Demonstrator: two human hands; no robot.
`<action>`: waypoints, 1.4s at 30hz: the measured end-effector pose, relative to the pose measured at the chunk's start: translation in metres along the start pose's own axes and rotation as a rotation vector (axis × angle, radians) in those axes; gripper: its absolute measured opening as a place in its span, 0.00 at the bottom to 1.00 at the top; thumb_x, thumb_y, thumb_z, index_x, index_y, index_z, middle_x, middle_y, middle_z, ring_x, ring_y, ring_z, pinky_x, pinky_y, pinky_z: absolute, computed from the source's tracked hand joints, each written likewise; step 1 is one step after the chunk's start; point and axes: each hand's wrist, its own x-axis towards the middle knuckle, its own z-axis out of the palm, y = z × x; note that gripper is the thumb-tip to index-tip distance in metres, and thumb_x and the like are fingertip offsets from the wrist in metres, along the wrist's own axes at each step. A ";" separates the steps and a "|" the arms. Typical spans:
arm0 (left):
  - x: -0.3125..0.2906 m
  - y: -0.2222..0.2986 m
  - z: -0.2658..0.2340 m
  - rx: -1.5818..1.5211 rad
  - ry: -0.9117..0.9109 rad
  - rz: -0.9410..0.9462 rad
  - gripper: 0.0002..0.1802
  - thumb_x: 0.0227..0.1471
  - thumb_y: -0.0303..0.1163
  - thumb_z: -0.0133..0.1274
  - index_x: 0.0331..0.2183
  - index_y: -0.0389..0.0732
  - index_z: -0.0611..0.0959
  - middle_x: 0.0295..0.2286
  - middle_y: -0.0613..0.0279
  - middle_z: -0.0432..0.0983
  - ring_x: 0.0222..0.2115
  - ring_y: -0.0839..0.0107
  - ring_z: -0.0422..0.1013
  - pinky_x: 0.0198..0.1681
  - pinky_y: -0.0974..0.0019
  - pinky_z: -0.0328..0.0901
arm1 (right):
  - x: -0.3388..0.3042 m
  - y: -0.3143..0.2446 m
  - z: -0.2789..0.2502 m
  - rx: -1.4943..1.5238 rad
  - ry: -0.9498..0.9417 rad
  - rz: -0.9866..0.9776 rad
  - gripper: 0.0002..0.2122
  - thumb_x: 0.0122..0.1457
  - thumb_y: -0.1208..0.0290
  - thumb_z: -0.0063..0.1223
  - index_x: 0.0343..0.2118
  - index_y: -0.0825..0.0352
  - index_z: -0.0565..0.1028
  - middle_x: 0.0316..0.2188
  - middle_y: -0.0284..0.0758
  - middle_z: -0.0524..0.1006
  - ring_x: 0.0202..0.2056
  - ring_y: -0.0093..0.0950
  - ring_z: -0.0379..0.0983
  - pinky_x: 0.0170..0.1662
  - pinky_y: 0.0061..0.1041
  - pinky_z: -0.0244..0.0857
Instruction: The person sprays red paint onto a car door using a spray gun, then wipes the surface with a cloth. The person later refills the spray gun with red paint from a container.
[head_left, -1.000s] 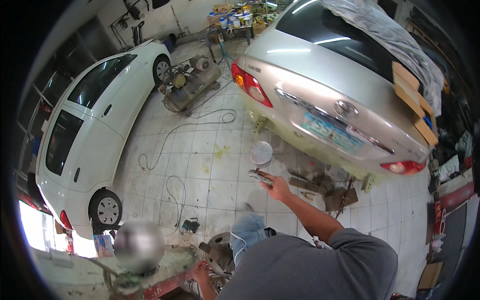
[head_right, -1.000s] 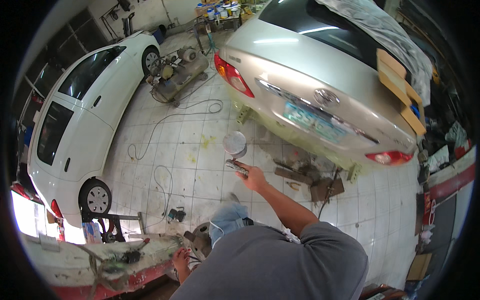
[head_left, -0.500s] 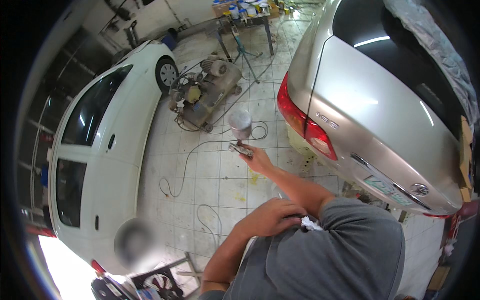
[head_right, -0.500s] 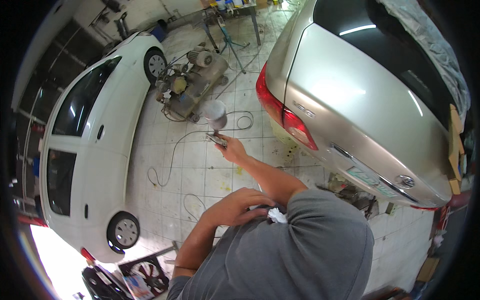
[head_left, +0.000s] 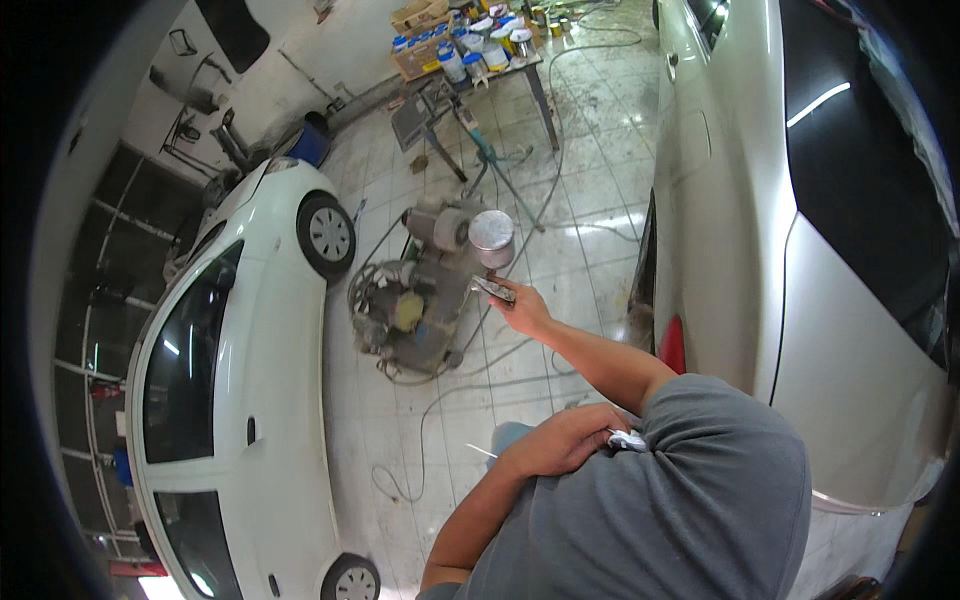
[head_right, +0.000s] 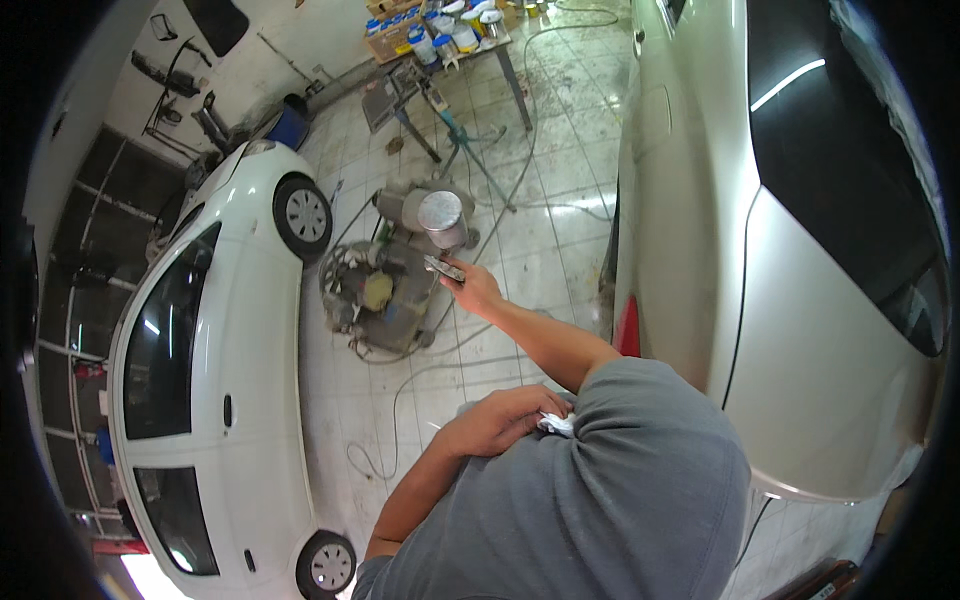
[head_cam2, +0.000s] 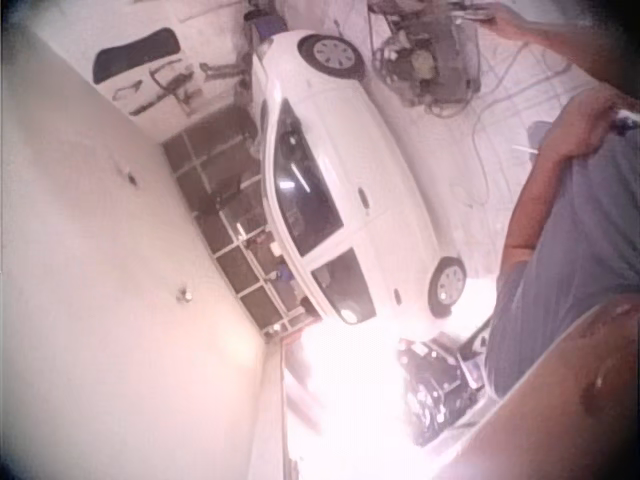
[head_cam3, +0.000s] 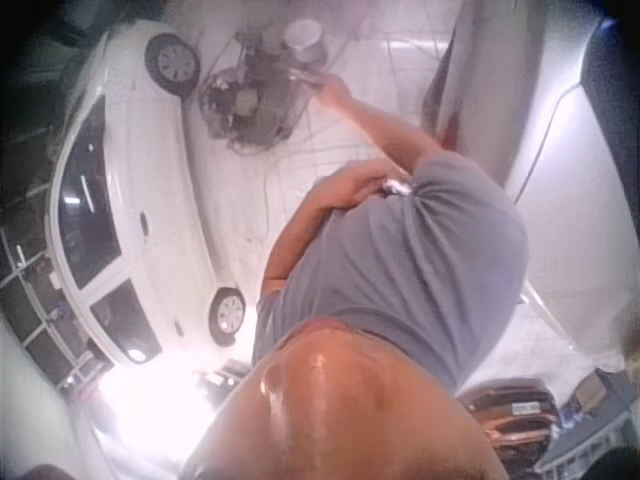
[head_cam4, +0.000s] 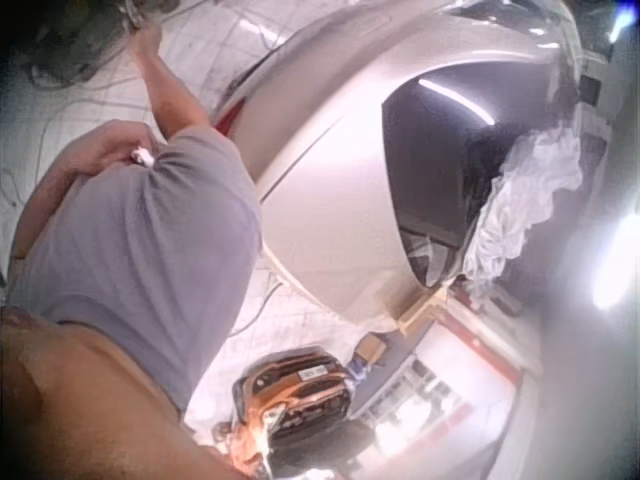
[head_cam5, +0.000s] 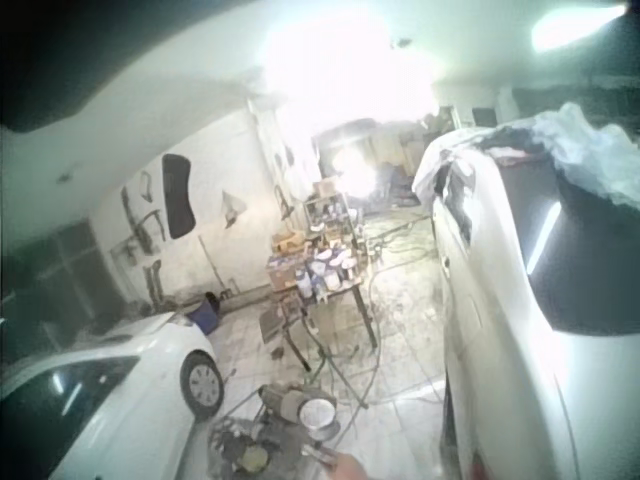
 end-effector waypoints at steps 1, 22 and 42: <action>0.011 -0.002 -0.025 0.034 -0.006 0.018 0.14 0.57 0.17 0.51 0.45 0.38 0.80 0.46 0.53 0.78 0.50 0.57 0.74 0.54 0.58 0.67 | 0.026 -0.001 -0.011 -0.017 0.006 0.009 0.19 0.61 0.59 0.60 0.56 0.50 0.77 0.35 0.45 0.83 0.37 0.50 0.78 0.39 0.43 0.71; 0.412 -0.279 -0.694 0.373 0.712 -0.313 0.20 0.55 0.42 0.61 0.34 0.32 0.78 0.29 0.54 0.77 0.29 0.67 0.69 0.37 0.61 0.66 | 0.396 0.146 -0.236 -0.276 0.437 0.472 0.21 0.59 0.62 0.64 0.56 0.54 0.78 0.33 0.53 0.81 0.36 0.51 0.80 0.38 0.37 0.72; 0.882 -0.461 -1.144 0.914 1.272 -0.673 0.22 0.50 0.35 0.62 0.48 0.39 0.83 0.48 0.41 0.76 0.54 0.46 0.70 0.59 0.51 0.62 | 1.035 0.280 -0.640 -0.365 0.271 0.275 0.22 0.59 0.65 0.64 0.58 0.56 0.76 0.40 0.49 0.82 0.41 0.49 0.80 0.42 0.37 0.73</action>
